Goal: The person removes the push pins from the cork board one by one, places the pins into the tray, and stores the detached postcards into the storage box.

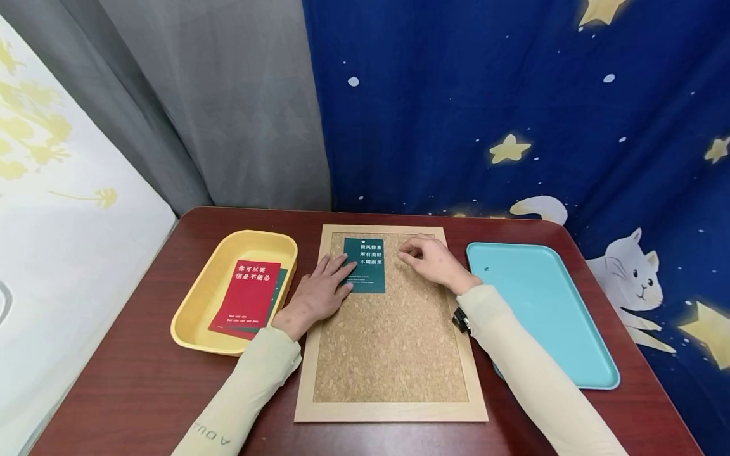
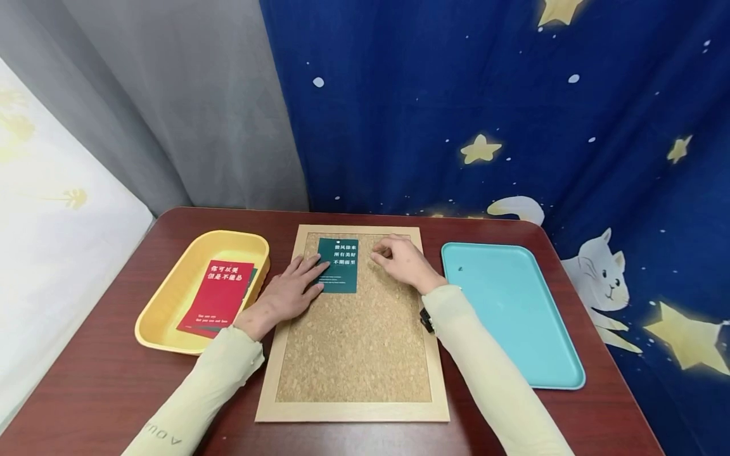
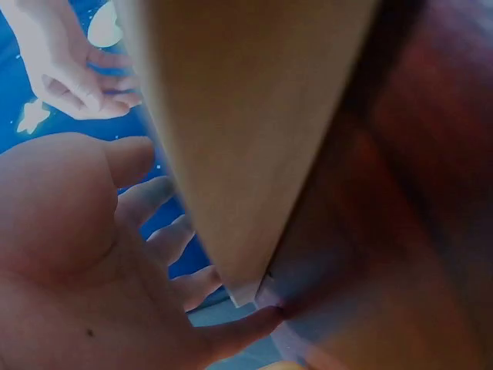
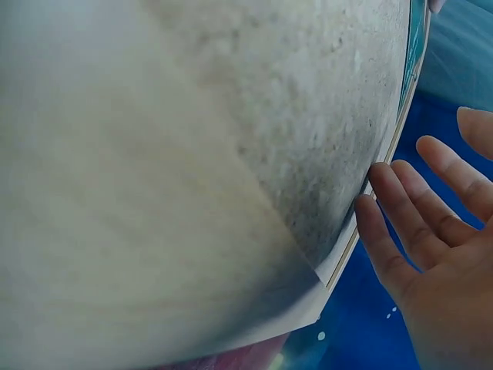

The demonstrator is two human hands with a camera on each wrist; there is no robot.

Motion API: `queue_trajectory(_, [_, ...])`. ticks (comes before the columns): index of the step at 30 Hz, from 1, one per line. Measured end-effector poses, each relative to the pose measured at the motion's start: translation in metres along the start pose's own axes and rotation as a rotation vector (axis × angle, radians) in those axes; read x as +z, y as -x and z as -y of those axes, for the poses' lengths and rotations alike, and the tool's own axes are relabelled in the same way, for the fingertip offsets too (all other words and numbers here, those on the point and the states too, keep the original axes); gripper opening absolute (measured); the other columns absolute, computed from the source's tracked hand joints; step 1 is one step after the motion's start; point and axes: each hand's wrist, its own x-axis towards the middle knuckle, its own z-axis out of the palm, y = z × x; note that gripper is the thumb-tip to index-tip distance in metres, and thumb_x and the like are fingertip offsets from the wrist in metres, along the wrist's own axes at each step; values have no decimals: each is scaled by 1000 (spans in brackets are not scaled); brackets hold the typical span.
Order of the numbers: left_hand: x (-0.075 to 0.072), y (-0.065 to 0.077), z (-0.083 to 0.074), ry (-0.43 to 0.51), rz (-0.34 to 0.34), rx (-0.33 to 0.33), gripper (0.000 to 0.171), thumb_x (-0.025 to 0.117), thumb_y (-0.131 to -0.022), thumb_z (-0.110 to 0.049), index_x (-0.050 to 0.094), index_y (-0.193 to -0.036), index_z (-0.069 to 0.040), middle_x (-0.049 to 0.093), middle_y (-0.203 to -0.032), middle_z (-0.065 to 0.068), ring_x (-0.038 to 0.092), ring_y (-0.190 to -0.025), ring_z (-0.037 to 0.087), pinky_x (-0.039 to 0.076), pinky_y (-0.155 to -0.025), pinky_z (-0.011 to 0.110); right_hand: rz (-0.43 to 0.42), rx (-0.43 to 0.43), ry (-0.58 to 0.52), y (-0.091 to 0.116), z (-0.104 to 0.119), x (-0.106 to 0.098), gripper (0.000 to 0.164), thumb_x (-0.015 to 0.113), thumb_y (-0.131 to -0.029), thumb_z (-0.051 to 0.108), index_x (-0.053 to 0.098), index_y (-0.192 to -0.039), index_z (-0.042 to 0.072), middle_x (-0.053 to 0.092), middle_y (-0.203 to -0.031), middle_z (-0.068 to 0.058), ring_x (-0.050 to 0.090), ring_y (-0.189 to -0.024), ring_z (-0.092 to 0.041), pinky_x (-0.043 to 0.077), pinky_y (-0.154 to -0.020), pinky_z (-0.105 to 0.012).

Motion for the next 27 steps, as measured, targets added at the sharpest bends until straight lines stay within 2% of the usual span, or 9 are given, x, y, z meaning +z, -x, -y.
queue_trajectory(7, [1,1,2,-49,-15,5,57,51,-109,-38,39,-162,-23,26,-174,6,13,-164,37,28,-121,74,3,9,-18,-5,3,2,24,67,-103,24,76,-118,8,72,-116,-8,70,-97,-22,57,-86,-40])
queue_trajectory(15, [2,0,2,-59,-17,10,58,52,-108,-40,39,-162,-23,26,-174,6,14,-164,37,29,-121,73,13,39,-25,-10,8,4,24,66,-103,26,76,-118,10,72,-114,-7,70,-98,-22,56,-86,-39])
queue_trajectory(27, [4,0,1,-90,-5,0,58,49,-109,-43,37,-163,-26,24,-175,4,13,-164,36,30,-121,72,6,28,-28,-23,13,13,24,67,-103,26,75,-119,10,71,-110,-6,69,-97,-21,56,-85,-38])
